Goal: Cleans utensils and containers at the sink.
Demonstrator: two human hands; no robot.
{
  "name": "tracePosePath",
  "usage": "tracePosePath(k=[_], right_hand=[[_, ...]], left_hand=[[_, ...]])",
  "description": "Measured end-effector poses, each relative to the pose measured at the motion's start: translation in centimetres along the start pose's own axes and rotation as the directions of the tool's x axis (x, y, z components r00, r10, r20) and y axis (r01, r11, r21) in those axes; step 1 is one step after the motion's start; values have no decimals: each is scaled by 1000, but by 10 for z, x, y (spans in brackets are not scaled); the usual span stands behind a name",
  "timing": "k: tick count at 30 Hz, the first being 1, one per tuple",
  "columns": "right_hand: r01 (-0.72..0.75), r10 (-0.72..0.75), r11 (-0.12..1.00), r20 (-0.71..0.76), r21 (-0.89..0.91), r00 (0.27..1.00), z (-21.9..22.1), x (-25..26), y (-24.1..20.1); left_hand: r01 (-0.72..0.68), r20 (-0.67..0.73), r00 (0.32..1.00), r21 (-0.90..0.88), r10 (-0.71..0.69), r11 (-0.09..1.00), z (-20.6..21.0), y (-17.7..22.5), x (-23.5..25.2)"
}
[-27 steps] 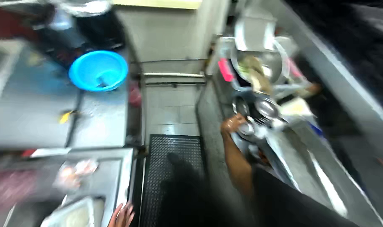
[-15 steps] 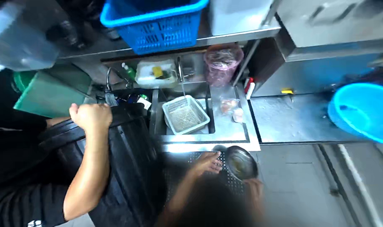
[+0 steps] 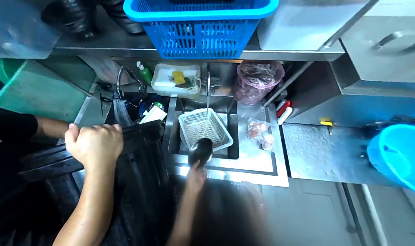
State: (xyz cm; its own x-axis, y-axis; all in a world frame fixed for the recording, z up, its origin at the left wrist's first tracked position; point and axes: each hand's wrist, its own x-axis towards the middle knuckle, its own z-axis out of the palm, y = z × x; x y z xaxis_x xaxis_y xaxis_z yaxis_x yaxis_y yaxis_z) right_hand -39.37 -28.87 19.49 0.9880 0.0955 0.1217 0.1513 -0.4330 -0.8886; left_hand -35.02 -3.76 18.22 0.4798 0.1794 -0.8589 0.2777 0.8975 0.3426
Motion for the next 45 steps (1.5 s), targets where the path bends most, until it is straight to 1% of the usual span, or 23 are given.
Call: tracePosePath(k=[4,8,12,17,19,22,24,27,29,30,32,34,35,36,37,38,39,40,41,42,43,44,45], right_hand=[[-109,106,994,108,29,989,4,27,13],[-191,202,979,295,-65,934,-9,70,49],[-281,323,946,393,-161,861,-16,138,69],[-141,220,973,539,-185,813,-3,236,87],[-45,160,979,618,-197,770,12,275,94],[109,55,976,704,-186,708,47,333,102],[112,37,982,732,-154,681,82,370,106],[-15,83,995,748,-97,659,152,417,112],[-230,185,972,759,-48,625,201,441,112],[-397,267,918,770,-19,580,224,453,111],[-733,397,676,802,74,447,269,476,106],[-896,396,417,857,153,330,305,495,100],[-907,384,396,872,140,302,319,501,94],[-874,388,480,876,73,286,329,504,85],[-765,394,643,875,-43,282,336,505,79],[-538,382,824,874,-175,300,339,504,75],[-221,309,945,884,-242,351,338,501,72],[87,172,971,900,-224,400,332,500,71],[249,31,955,890,-161,455,322,499,71],[234,-93,971,841,-42,534,310,496,71],[54,-122,992,772,113,624,295,488,67],[-207,-51,943,729,260,683,279,476,58],[-436,51,825,722,358,690,263,464,49]], left_hand=[[-134,86,984,-232,158,963,70,61,56],[-388,-9,899,-481,438,786,122,139,120],[-596,-187,776,-530,602,604,138,223,172],[-706,-401,681,-581,612,405,126,293,222],[-732,-442,654,-576,614,365,116,304,232],[-750,-379,626,-533,681,393,103,289,244],[-735,-286,645,-485,709,473,98,259,240],[-642,-108,755,-324,647,695,95,186,210],[-523,-37,843,-296,537,800,90,136,202],[-460,-38,880,-314,473,831,88,113,200],[-340,-22,936,-325,352,882,82,70,196],[-227,16,969,-329,245,917,77,42,194],[-176,28,980,-347,198,921,75,35,196],[-136,38,986,-367,161,920,76,34,201],[-110,45,990,-379,137,919,78,36,208],[-102,34,992,-391,125,915,83,41,218],[-106,20,992,-394,124,913,90,47,228],[-113,21,991,-383,131,917,100,54,239],[-113,44,989,-369,139,922,113,62,250],[-103,90,985,-358,144,928,128,70,261],[-88,147,978,-356,149,930,144,76,272],[-72,194,969,-365,152,928,162,83,280],[-73,229,959,-371,167,926,181,88,286]])
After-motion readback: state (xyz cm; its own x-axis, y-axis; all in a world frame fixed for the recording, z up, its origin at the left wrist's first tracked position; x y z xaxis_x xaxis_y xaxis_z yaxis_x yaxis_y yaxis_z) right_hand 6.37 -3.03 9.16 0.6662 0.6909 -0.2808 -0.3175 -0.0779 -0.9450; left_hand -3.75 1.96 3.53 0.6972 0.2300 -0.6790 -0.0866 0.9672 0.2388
